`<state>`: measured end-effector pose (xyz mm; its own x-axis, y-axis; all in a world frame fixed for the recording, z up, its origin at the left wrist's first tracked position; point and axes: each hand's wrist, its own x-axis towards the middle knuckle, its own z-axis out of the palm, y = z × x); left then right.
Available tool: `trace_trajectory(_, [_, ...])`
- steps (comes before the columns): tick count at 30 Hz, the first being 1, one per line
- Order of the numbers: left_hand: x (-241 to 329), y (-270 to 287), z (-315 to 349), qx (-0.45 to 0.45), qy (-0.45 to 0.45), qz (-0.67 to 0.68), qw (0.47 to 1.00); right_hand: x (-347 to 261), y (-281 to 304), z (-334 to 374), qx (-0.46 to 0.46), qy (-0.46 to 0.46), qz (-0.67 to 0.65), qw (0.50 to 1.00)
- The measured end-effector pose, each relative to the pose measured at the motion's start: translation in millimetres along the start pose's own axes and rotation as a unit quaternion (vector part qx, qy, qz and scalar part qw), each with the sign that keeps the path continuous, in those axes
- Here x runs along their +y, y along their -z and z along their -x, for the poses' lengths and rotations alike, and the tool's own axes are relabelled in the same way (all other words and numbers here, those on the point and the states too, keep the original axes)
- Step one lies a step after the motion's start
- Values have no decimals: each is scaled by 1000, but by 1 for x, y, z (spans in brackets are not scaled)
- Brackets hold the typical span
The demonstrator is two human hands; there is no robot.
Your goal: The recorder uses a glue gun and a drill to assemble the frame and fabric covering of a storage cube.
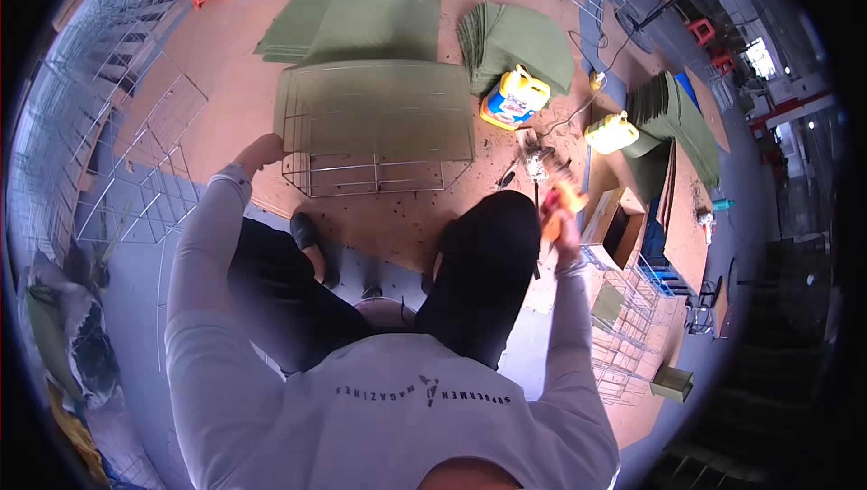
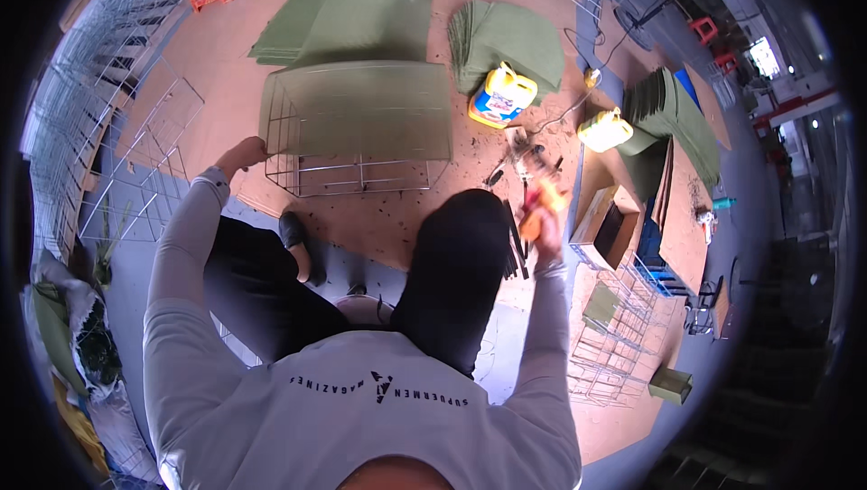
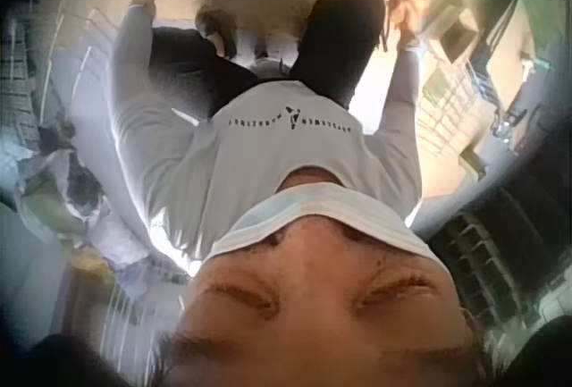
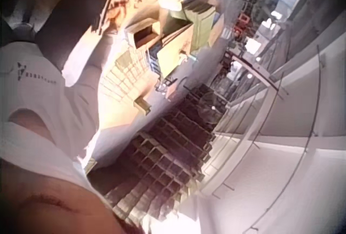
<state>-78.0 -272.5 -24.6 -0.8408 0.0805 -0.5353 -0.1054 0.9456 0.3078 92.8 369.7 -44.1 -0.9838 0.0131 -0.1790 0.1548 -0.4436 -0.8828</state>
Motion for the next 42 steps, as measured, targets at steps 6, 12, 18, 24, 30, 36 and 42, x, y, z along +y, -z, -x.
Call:
trace_trajectory(6, [-15, -22, 2, -26, -58, 70, 995, -80, -118, -105, -2, -117, 1, 993])
trace_trajectory(12, [-6, -24, -9, -68, -68, -2, 995, -32, -125, -164, 7, -217, 155, 964])
trace_trajectory(18, [-12, -28, -13, -45, -82, 17, 995, -17, -159, -170, 15, -221, 152, 963])
trace_trajectory(24, [-8, -30, -8, -14, -75, 42, 996, -19, -225, -176, -49, -153, 96, 982])
trace_trajectory(30, [-6, -37, -9, -24, -77, 46, 996, -43, -269, -199, -64, 18, 14, 998])
trace_trajectory(36, [1, -45, 2, -31, -33, 161, 986, -45, -206, -191, 90, 61, 39, 993])
trace_trajectory(42, [13, -31, 4, -52, -33, 151, 987, 44, -111, -167, 220, -17, -10, 975])
